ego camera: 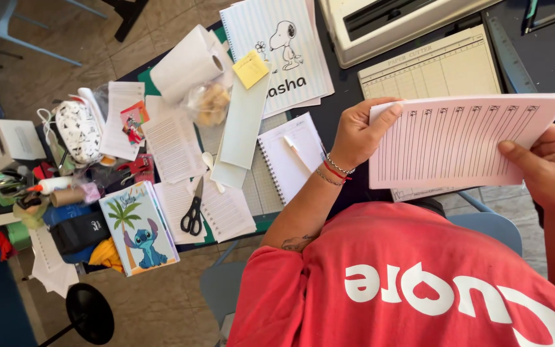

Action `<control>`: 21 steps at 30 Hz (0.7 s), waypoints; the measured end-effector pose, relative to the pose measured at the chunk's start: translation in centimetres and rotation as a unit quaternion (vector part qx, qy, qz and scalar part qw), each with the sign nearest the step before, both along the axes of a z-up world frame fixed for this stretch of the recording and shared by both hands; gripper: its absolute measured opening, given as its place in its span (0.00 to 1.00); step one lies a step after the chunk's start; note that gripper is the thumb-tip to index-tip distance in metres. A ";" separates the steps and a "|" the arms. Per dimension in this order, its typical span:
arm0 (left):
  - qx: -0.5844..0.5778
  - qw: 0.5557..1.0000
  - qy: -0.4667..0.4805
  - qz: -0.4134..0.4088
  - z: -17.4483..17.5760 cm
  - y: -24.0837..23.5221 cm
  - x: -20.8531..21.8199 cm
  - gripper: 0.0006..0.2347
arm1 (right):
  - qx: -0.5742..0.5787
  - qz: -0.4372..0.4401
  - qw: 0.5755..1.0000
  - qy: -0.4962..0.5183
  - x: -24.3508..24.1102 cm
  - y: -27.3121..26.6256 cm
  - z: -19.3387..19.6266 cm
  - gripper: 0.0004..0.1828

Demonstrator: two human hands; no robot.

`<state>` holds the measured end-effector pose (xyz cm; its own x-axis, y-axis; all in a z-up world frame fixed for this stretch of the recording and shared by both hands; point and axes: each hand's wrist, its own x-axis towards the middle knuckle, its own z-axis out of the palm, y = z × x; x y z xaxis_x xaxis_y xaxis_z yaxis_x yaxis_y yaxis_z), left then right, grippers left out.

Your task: Trimming notebook covers with scissors and organizing lined pages for assembly

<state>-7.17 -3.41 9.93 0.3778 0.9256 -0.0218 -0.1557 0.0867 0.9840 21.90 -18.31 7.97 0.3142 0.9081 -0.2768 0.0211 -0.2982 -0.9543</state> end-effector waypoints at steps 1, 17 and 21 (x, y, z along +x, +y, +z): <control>0.004 1.000 -0.001 0.001 0.4 -0.3 -0.4 0.09 | 0.004 0.001 1.000 -0.001 -0.4 -0.3 0.4 0.17; -0.067 0.991 -0.053 -0.099 5.5 -6.4 -7.8 0.15 | 0.073 0.024 0.997 -0.022 -6.0 -4.8 4.0 0.25; -0.059 0.993 -0.064 -0.081 6.0 -7.2 -8.4 0.16 | 0.105 0.023 0.988 -0.108 -6.0 -5.1 3.1 0.26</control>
<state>-15.57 -10.65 15.94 0.5286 0.8461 -0.0677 -0.2537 0.2336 0.9386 15.94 -23.45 11.04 0.3032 0.9529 -0.0114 0.2403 -0.0880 -0.9667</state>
